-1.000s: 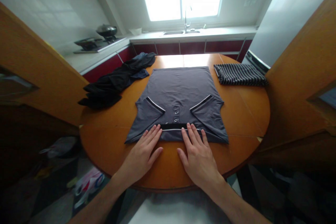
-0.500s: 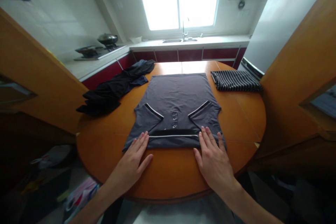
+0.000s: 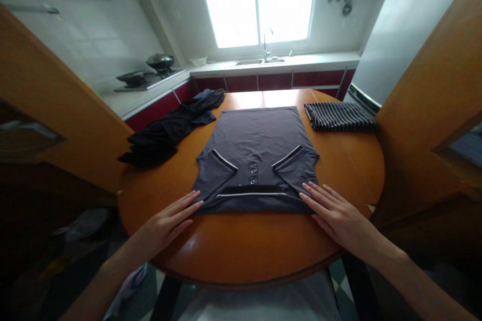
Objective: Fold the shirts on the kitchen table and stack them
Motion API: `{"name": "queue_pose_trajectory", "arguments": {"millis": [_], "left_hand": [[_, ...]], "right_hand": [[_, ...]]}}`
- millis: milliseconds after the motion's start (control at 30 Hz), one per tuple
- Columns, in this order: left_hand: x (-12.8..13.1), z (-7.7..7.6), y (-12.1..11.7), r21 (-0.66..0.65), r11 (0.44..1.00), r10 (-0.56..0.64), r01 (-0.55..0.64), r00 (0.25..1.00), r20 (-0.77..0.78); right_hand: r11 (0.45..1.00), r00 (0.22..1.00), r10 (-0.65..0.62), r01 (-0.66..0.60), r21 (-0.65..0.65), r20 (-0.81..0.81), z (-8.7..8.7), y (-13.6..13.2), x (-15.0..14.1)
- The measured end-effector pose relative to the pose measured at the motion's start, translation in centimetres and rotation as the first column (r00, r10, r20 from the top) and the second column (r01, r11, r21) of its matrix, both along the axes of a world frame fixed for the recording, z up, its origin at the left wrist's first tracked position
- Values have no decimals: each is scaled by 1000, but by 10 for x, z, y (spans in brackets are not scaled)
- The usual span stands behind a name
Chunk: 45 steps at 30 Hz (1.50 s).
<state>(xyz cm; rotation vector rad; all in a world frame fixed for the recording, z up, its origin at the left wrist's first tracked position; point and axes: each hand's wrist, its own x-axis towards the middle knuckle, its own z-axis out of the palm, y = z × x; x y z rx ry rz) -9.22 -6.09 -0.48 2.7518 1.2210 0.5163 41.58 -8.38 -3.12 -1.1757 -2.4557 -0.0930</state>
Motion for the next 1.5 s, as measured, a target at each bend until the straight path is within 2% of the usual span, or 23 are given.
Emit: {"name": "queue_pose_trajectory", "arguments": {"millis": [233,367,633,833,1067,1300,1500], "left_hand": [[13,9,3,-108,994,-17,11,999,-48],[10,12,14,-133,989,-68,59,995,-70],[0,6,37,-88,986,-138,138,990,13],[-4,4,36,-99,985,-138,144,989,60],[-7,3,33,12,981,-191,191,977,97],[-11,8,21,-37,978,-199,205,972,126],[-5,38,-6,-220,954,-183,203,977,105]], "right_hand": [[997,996,81,-80,-19,40,10,1,10],[994,994,109,-108,-21,31,7,5,17],[990,991,133,-134,-42,-22,1,9,27],[990,990,136,-137,-22,-46,2,11,28],[981,970,178,-188,-48,-167,1,13,33],[958,963,135,-187,-219,-232,18,-2,35],[901,950,63,-186,-392,-306,42,-21,43]]}}
